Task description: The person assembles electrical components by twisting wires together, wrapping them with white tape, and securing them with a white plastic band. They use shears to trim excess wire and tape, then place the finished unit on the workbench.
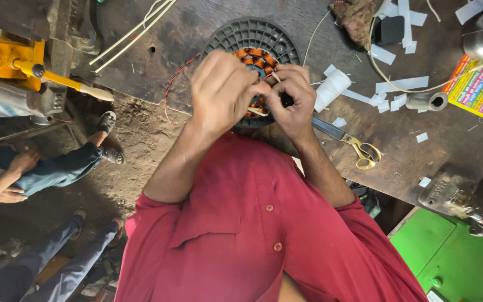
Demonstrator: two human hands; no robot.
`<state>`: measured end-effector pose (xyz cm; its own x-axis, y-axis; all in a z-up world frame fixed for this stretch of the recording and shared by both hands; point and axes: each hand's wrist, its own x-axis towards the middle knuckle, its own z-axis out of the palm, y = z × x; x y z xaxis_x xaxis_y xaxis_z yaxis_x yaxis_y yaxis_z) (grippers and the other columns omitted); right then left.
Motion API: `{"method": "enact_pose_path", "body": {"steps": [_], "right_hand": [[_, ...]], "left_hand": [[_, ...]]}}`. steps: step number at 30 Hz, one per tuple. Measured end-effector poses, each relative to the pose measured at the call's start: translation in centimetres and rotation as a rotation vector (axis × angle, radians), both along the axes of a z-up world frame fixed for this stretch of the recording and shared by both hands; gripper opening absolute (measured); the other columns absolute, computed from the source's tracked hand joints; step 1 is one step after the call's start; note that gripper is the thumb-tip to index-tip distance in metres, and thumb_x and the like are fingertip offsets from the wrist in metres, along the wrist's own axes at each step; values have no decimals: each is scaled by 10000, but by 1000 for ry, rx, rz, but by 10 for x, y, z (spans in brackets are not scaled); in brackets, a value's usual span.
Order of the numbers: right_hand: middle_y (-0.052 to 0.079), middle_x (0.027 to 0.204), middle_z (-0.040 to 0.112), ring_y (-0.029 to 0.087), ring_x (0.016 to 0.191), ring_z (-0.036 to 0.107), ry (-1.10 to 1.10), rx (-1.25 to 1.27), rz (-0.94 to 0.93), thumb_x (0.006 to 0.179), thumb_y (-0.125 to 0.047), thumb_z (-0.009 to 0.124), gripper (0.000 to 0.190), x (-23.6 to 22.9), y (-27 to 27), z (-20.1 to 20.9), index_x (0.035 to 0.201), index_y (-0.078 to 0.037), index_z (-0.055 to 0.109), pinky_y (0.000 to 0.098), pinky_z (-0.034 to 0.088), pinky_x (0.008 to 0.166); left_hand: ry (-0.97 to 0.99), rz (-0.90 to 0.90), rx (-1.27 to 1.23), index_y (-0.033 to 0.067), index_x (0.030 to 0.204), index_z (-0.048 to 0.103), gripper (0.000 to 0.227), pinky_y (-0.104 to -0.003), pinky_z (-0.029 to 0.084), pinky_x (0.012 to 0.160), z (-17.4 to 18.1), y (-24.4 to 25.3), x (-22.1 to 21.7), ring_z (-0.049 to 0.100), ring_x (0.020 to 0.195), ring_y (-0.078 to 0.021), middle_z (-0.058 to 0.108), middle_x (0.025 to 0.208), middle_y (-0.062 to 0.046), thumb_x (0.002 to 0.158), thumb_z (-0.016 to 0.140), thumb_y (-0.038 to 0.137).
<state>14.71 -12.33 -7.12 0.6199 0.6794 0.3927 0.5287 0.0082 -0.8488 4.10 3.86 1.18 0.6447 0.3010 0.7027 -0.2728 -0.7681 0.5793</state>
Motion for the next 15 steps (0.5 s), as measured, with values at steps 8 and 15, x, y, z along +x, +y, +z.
{"method": "enact_pose_path", "body": {"steps": [8,15], "right_hand": [[115,1041,696,324,1186,608,-57,-29,5,871,-133,882,244,-2,-1,1,886,-27,663,458,490,1045],[113,1061,696,337,1186,606,-103,-55,6,832,-89,898,242,-3,2,10,935,-25,689,463,491,1044]], "left_hand": [[208,-90,-232,18,946,653,231,-371,532,715,1,4,-4,642,821,-256,617,906,-98,902,870,86],[151,62,-112,21,955,625,254,-361,514,661,9,1,-8,652,766,-261,606,893,-81,981,822,180]]}}
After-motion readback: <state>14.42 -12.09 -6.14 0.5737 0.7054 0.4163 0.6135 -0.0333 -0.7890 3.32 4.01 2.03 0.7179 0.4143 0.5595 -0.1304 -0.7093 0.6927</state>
